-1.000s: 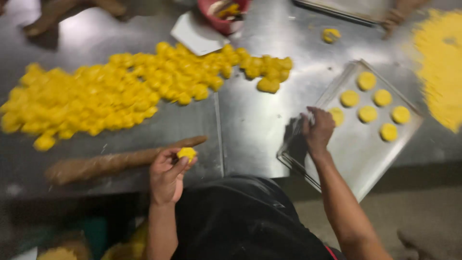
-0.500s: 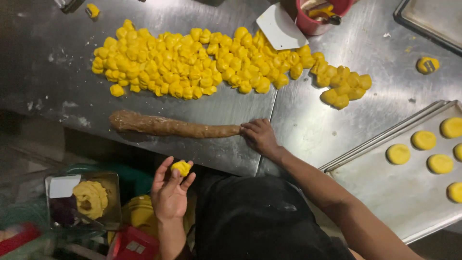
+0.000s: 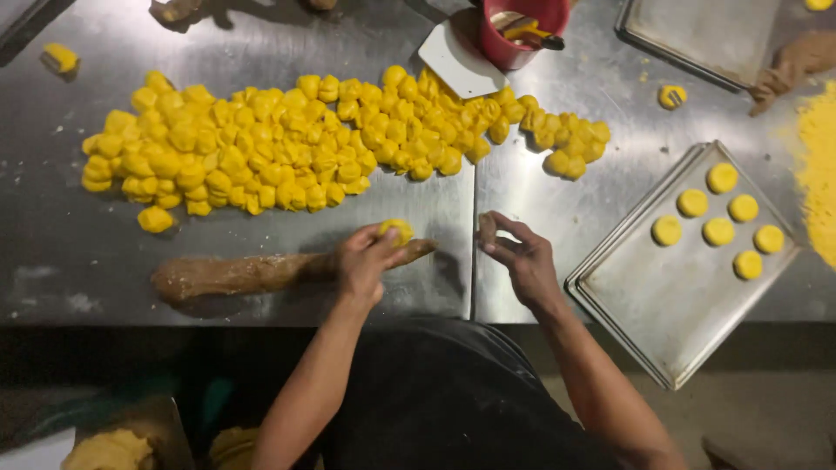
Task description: Forming dough into small rolls, arranging them on baking trays, and brushing them with egg wash.
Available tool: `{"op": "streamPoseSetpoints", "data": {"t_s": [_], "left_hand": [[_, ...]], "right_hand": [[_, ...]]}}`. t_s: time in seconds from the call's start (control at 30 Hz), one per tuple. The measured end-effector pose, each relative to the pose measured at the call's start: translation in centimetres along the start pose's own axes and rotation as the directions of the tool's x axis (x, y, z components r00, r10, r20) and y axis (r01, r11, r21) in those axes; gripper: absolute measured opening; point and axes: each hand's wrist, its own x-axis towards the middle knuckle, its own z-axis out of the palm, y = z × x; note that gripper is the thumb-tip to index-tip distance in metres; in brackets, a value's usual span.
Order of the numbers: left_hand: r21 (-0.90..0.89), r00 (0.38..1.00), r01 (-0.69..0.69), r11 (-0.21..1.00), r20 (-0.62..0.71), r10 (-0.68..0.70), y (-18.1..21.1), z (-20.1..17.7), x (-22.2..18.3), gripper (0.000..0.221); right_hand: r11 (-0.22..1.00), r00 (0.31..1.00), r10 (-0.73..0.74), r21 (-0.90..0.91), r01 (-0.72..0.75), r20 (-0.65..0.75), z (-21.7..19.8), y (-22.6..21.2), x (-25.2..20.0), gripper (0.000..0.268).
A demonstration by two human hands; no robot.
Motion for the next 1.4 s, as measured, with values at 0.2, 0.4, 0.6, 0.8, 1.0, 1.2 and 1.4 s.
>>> {"op": "streamPoseSetpoints", "data": {"t_s": [0.2, 0.4, 0.6, 0.8, 1.0, 1.2, 1.4], "left_hand": [[0.005, 0.891, -0.037, 0.999, 0.453, 0.031, 0.6, 6.6, -1.5, 0.041], [0.214, 0.811, -0.017, 0.977, 0.574, -0.112, 4.2, 6.3, -2.4, 0.038], [0.189, 0.811, 0.014, 0.982, 0.573, -0.122, 4.7, 9.3, -3.2, 0.040], [0.223, 0.865, -0.357, 0.907, 0.446, 0.231, -1.6, 11.7, -2.8, 0.021], [0.376, 0.796, -0.576, 0.726, 0.460, 0.393, -0.3, 16.5, -8.3, 0.043], [0.744, 0.671, -0.642, 0.186, 0.427, 0.607, -3.1, 14.3, -8.0, 0.015], [0.714, 0.758, -0.624, 0.316, 0.455, 0.468, -3.6, 12.3, -8.5, 0.040]], "right_hand": [[0.763, 0.940, -0.305, -0.629, 0.147, -0.150, 4.5, 0.6, -1.7, 0.029], [0.965, 0.981, 0.166, 0.186, -0.183, 0.102, 2.6, -3.7, -1.5, 0.041], [0.811, 0.958, -0.232, -0.578, 0.095, -0.169, 1.4, -2.0, -2.9, 0.025], [0.431, 0.799, -0.461, -0.690, 0.582, 0.386, -1.5, -8.2, -3.9, 0.062], [0.428, 0.816, -0.484, -0.727, 0.536, 0.316, -7.3, -5.2, -2.0, 0.032], [0.832, 0.871, -0.117, -0.431, 0.348, 0.478, -7.5, -3.4, -0.9, 0.037], [0.820, 0.786, -0.057, -0.419, 0.389, 0.616, -6.9, 0.1, 1.0, 0.032]]}}
